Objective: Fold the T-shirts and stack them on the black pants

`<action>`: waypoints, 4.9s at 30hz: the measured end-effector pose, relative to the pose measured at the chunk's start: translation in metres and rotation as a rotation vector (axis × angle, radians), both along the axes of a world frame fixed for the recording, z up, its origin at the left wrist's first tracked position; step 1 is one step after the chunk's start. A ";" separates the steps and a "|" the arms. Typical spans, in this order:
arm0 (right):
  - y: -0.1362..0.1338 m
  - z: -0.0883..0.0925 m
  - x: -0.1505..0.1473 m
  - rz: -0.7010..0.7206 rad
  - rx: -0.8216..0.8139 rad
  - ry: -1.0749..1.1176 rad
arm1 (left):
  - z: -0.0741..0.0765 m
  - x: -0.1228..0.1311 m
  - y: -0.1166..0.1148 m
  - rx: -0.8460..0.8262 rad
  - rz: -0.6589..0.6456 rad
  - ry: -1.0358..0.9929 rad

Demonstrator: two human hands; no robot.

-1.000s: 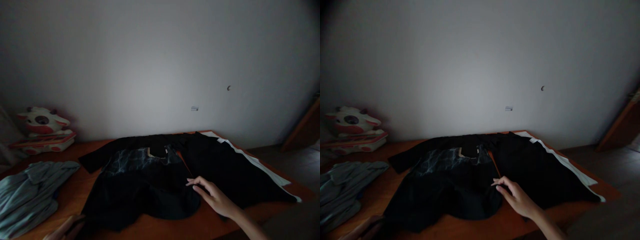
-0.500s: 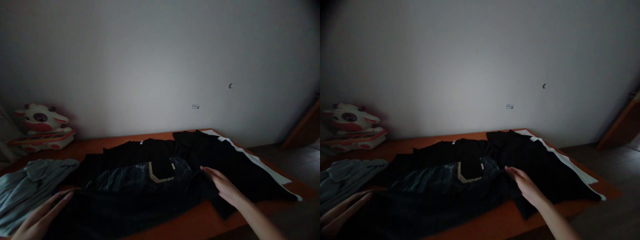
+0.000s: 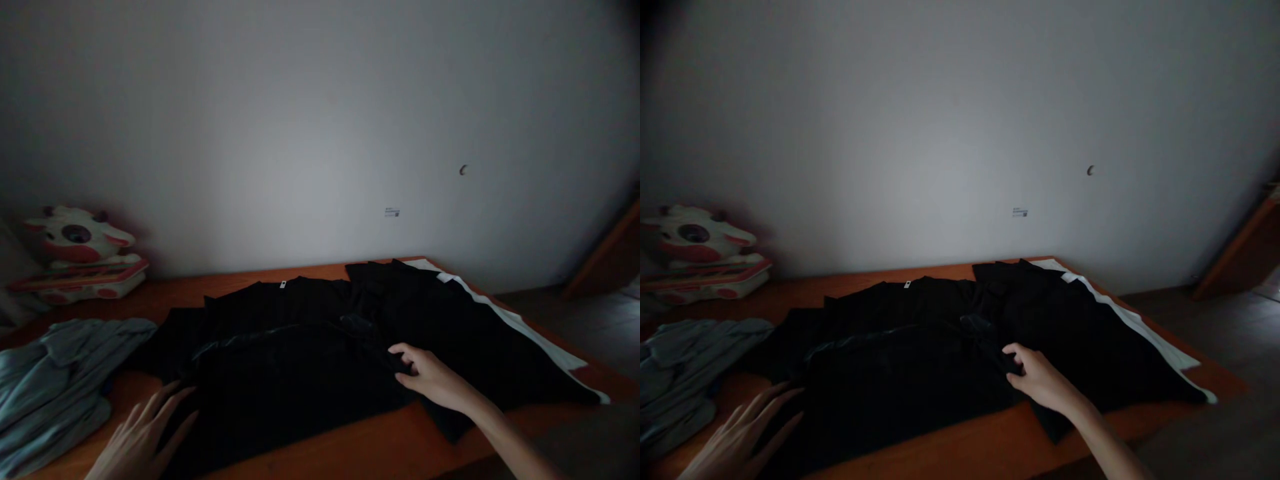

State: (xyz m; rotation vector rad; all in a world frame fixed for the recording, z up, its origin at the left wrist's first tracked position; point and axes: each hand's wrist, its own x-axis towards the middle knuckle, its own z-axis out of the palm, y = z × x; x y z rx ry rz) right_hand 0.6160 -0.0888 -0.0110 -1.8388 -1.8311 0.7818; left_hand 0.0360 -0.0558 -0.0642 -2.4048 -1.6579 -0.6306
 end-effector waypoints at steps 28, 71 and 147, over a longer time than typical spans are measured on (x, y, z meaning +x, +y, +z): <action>0.020 -0.009 -0.024 -0.281 0.133 0.670 | 0.070 0.035 0.037 -0.115 0.059 -0.373; 0.173 -0.019 -0.021 -0.664 0.065 0.789 | 0.039 0.182 0.083 -0.142 -0.134 -0.031; 0.089 0.011 -0.225 0.552 0.386 0.147 | 0.067 -0.051 0.155 -0.371 0.747 -0.463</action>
